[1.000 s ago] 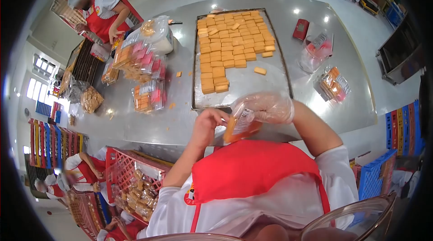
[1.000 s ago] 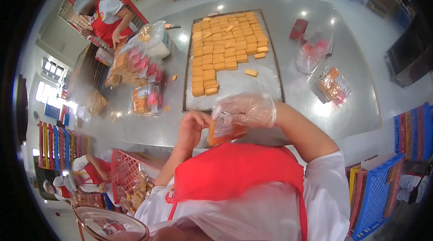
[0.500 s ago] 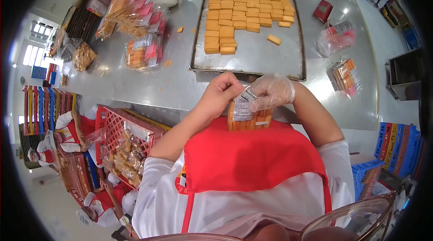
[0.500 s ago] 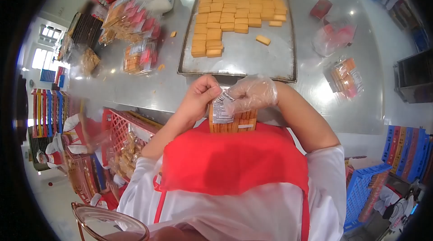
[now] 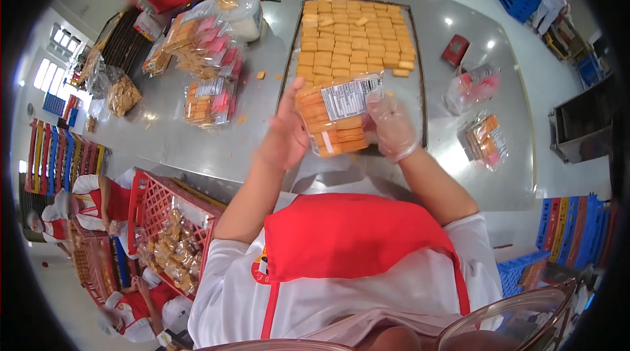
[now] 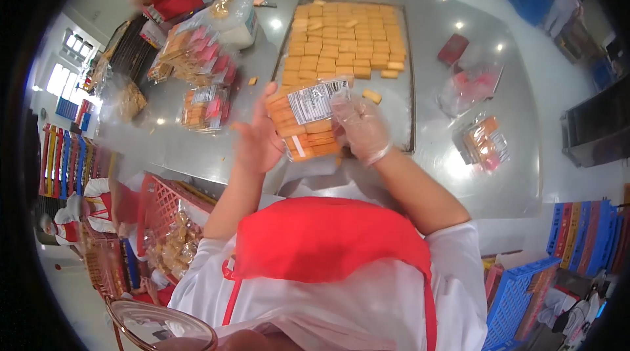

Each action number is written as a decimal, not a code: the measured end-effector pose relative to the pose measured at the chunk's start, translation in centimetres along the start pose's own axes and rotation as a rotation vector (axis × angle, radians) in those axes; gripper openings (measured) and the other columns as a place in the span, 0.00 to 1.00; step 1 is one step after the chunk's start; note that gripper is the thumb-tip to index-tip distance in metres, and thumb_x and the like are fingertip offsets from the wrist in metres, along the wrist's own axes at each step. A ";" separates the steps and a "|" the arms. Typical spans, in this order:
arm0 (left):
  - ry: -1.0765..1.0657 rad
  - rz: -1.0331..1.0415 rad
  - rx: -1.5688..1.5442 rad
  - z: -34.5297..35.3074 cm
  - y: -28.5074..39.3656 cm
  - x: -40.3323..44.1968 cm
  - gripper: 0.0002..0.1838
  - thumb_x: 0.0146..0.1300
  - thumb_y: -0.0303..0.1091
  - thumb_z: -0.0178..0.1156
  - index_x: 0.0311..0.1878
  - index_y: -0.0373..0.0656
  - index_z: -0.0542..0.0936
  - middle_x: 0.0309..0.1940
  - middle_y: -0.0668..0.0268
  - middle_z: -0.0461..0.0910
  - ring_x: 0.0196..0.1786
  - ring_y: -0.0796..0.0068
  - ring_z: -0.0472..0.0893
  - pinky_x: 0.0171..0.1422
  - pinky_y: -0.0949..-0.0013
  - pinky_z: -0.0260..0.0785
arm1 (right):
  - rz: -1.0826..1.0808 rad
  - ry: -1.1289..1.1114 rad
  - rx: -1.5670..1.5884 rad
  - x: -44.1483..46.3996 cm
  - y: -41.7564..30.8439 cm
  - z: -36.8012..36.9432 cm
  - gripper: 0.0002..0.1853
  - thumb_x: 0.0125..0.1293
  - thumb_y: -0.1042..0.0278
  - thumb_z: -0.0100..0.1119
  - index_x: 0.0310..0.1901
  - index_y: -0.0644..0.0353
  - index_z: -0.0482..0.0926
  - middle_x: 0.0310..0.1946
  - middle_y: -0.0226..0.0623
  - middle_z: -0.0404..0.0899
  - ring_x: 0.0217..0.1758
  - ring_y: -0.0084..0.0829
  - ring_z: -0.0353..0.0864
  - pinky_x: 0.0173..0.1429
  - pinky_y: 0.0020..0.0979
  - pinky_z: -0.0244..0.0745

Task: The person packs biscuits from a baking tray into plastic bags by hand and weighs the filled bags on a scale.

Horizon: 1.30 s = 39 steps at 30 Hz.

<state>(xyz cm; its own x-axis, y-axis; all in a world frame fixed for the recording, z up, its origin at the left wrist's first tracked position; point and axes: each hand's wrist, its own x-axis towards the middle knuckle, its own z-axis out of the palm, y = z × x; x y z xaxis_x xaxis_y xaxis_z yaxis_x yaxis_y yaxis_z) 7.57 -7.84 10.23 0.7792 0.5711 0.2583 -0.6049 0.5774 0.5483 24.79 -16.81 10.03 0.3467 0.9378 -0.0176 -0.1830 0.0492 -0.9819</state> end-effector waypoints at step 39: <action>0.191 -0.163 0.105 -2.4 0.3 -0.2 0.40 0.53 0.35 0.62 0.65 0.46 0.51 0.56 0.57 0.66 0.56 0.65 0.69 0.60 0.60 0.64 | 0.024 -0.236 -0.143 -0.3 -2.0 2.1 0.11 0.60 0.64 0.55 0.39 0.63 0.75 0.24 0.26 0.73 0.25 0.17 0.71 0.29 0.20 0.68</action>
<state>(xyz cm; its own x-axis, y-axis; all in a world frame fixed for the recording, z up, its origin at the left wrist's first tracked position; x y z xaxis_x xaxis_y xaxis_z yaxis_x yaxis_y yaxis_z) 6.86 -6.39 8.46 0.8138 0.5810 0.0103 -0.4460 0.6131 0.6521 23.10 -16.47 12.44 0.1172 0.9930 -0.0136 -0.0514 -0.0076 -0.9986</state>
